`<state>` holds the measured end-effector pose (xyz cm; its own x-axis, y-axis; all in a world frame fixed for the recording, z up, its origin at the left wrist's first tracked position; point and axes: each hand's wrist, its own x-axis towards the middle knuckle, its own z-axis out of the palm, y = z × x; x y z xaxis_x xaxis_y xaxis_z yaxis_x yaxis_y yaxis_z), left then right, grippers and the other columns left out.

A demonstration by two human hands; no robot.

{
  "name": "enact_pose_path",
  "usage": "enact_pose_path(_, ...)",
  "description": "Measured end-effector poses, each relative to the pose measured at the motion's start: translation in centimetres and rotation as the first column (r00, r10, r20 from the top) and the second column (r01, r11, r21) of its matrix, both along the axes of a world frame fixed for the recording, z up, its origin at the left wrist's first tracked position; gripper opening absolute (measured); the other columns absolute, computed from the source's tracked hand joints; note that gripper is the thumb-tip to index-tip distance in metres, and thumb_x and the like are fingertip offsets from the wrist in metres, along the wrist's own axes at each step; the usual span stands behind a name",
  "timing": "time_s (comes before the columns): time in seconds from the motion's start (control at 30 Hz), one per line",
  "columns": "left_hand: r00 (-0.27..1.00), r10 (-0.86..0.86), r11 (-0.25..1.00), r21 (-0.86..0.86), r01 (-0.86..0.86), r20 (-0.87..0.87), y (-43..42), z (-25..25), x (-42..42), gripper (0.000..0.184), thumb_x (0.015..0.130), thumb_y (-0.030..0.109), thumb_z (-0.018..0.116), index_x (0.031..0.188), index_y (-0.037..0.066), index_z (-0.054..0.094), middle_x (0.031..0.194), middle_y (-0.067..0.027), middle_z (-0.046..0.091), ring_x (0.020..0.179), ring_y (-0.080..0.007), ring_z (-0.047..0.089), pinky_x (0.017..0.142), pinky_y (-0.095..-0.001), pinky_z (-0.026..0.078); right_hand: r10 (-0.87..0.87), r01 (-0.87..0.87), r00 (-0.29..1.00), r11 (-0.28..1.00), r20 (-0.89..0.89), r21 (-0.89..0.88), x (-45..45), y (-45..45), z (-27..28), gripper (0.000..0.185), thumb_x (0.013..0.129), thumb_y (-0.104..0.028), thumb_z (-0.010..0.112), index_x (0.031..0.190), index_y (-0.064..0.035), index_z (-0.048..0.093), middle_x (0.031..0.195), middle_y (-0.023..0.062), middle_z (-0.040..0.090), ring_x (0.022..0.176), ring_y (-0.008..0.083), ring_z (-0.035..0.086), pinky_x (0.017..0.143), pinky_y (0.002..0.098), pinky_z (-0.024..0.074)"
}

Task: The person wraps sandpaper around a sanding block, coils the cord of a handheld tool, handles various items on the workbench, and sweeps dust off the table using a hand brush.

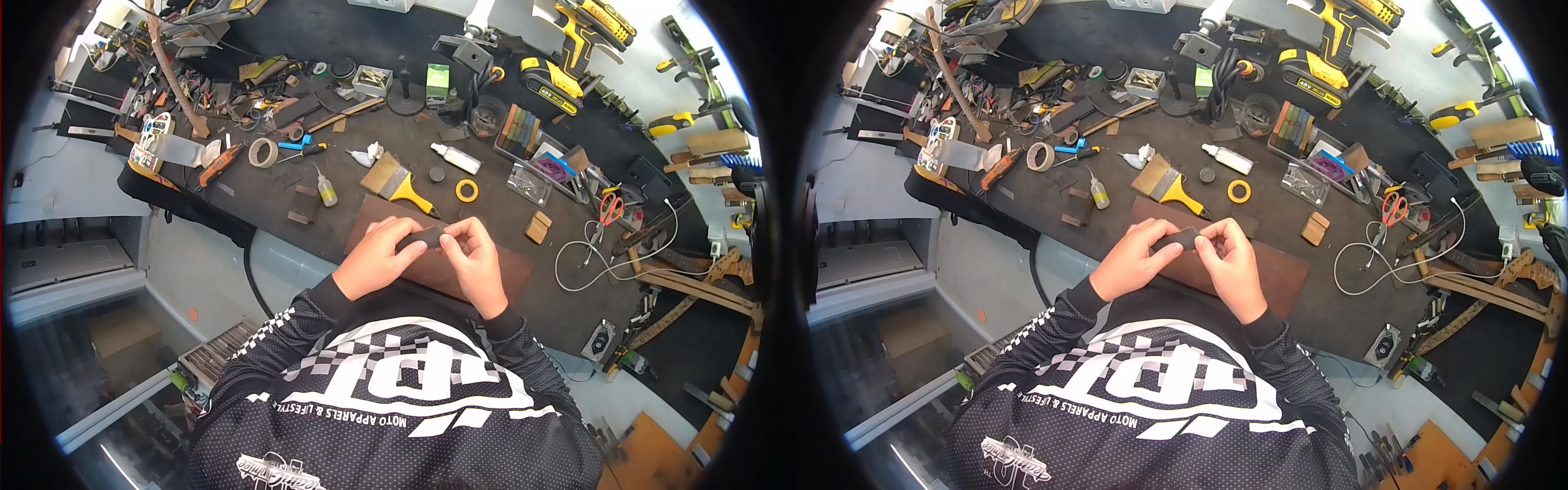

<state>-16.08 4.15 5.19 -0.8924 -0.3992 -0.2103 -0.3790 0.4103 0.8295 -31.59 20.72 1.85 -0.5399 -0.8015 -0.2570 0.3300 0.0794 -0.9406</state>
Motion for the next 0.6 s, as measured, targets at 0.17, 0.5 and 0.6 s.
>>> enact_pose_path(0.17, 0.991, 0.13, 0.855, 0.509, -0.102, -0.02, 0.1, -3.3, -0.5, 0.018, 0.114, 0.021, 0.068, 0.117, 0.003, 0.068, 0.101, -0.0009, 0.068, 0.088, -0.0095, 0.065, 0.076, -0.029, 0.053, 0.013, -0.008, 0.986, 1.0, 0.168, -0.029, -0.8, -0.3, -2.2, 0.015, 0.114, -0.014, 0.067, 0.122, -0.0014, 0.065, 0.112, 0.0039, 0.068, 0.1, 0.0095, 0.067, 0.089, 0.0289, 0.0576)
enact_pose_path(0.5, 0.954, 0.285, 0.618, 0.743, -0.258, 0.093, -1.0, -7.1, 1.1, 0.019, 0.119, 0.018, 0.056, 0.13, 0.003, 0.057, 0.099, -0.0078, 0.07, 0.083, -0.0161, 0.07, 0.078, -0.0321, 0.058, 0.136, 0.15, 0.375, 0.967, -0.917, 0.205, -12.2, -14.1, -15.1, 0.026, 0.104, -0.023, 0.072, 0.125, -0.0098, 0.078, 0.134, 0.0175, 0.067, 0.131, 0.0417, 0.062, 0.111, 0.0536, 0.0504)
enact_pose_path(0.6, 0.926, 0.372, 0.61, 0.734, -0.298, 0.067, -0.8, -6.2, 1.5, 0.016, 0.12, 0.015, 0.054, 0.128, 0.002, 0.057, 0.098, -0.0071, 0.069, 0.08, -0.0147, 0.068, 0.076, -0.0313, 0.058, 0.496, 0.207, 0.312, 0.797, -0.811, 0.567, -14.1, -18.7, -17.2, 0.038, 0.106, -0.036, 0.068, 0.132, -0.0119, 0.08, 0.14, 0.0176, 0.068, 0.132, 0.0418, 0.063, 0.111, 0.0567, 0.0493)
